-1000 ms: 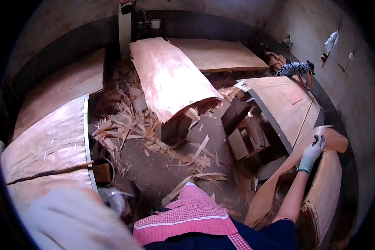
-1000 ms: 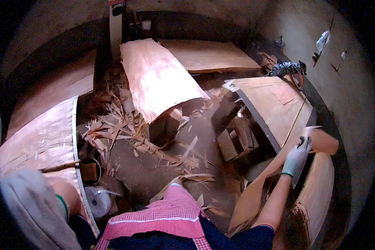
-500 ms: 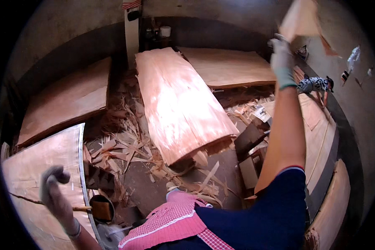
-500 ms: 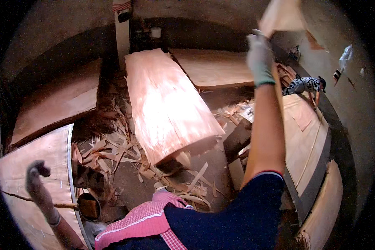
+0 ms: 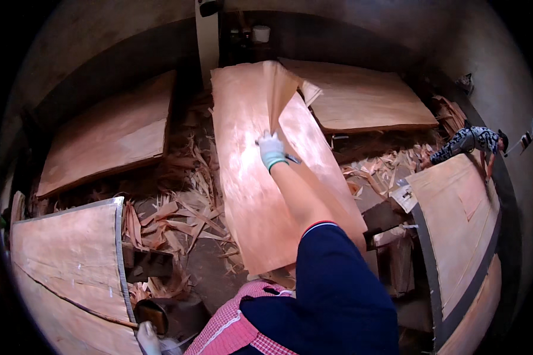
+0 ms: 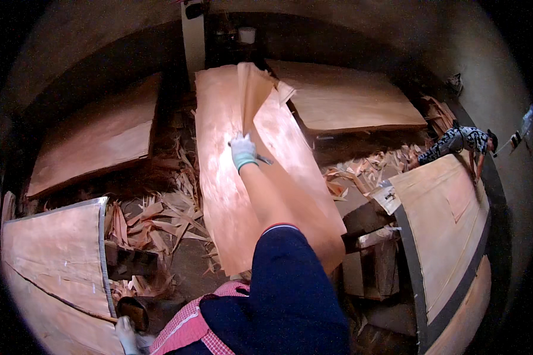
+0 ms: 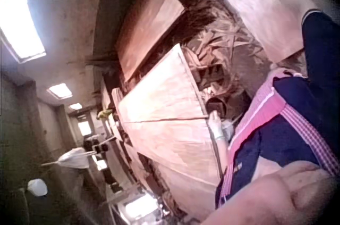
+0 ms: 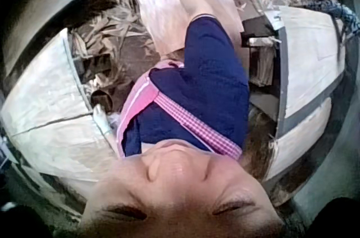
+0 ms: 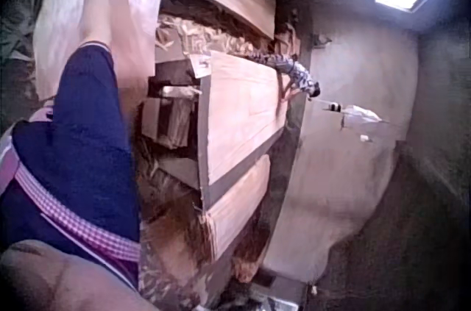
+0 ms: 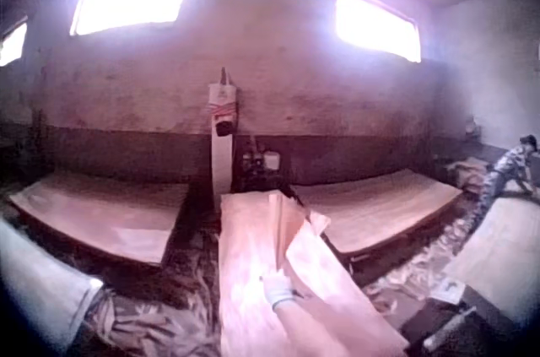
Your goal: The person trims and shapes thin wood veneer sheets using a cutting tool, removes wood strips by hand, and applies tape to the wood on a large table.
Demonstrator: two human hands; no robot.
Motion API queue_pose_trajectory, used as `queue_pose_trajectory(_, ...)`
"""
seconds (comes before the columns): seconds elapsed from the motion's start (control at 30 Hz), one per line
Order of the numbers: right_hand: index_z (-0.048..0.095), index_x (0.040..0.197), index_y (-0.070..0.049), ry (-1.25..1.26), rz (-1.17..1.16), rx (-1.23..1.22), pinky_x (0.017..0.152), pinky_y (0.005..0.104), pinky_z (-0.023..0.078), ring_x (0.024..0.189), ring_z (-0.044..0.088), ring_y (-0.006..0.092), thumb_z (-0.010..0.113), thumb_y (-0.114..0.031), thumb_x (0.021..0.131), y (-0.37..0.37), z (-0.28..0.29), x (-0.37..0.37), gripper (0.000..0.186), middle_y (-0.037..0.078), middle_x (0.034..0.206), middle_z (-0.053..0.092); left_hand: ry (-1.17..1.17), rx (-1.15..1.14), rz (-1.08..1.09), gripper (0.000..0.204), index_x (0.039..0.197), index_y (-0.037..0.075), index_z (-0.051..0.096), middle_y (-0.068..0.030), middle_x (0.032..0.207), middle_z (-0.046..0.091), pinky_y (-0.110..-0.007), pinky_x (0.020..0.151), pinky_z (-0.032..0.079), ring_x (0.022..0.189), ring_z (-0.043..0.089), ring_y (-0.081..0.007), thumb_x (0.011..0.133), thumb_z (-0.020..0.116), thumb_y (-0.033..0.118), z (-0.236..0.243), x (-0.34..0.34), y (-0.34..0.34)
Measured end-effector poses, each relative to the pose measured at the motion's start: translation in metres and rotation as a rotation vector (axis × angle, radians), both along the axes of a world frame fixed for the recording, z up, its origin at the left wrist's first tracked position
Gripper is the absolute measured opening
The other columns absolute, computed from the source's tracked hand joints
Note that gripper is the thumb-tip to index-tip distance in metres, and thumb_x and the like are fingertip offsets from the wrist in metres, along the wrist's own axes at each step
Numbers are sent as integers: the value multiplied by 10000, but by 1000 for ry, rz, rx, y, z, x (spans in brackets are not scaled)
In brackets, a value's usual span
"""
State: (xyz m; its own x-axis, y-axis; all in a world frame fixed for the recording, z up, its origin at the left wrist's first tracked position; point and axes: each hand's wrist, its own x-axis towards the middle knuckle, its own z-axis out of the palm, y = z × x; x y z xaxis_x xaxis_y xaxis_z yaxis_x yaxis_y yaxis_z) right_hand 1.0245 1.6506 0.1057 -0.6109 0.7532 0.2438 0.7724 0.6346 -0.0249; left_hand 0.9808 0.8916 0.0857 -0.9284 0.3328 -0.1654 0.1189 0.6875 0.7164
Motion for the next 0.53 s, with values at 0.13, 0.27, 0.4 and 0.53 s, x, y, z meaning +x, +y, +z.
queue_pose_trajectory(0.13, 720, 961, -122, 138, 76, -181, 865, 423, 535, 1176, 552, 376, 552, -116, 852, -17, -50, 4, 200, 85, 1303, 582, 94, -290, -61, 326, 993, -6, 668, -170, 905, 681, -363, 736, 485, 796, 616, -299, 970, 508, 277, -4, 25, -24)
queue_pose_trajectory(0.27, 723, 930, -113, 389, 131, -628, 818, 367, 518, 916, 671, 291, 510, -86, 794, -8, -55, 21, 254, 145, 955, 697, -90, -163, 74, 314, 1034, 48, 673, -142, 911, 697, -367, 736, 490, 786, 618, -302, 986, 497, 303, -22, 20, -38)
queue_pose_trajectory(0.4, 674, 1046, -48, 827, -126, -450, 705, 367, 546, 852, 668, 234, 543, -130, 862, -13, -81, 69, 240, 124, 925, 704, -97, 50, 247, 278, 909, -36, 619, -242, 878, 607, -443, 714, 465, 829, 580, -390, 971, 473, 192, -49, -10, -36)
queue_pose_trajectory(0.53, 659, 1073, -21, 499, 0, -669, 682, 306, 558, 795, 635, 193, 573, -89, 854, -31, -110, 54, 244, 104, 939, 664, -170, 214, 336, 219, 870, -16, 607, -68, 729, 555, -279, 583, 460, 633, 511, -128, 968, 529, 163, -66, -49, -38)
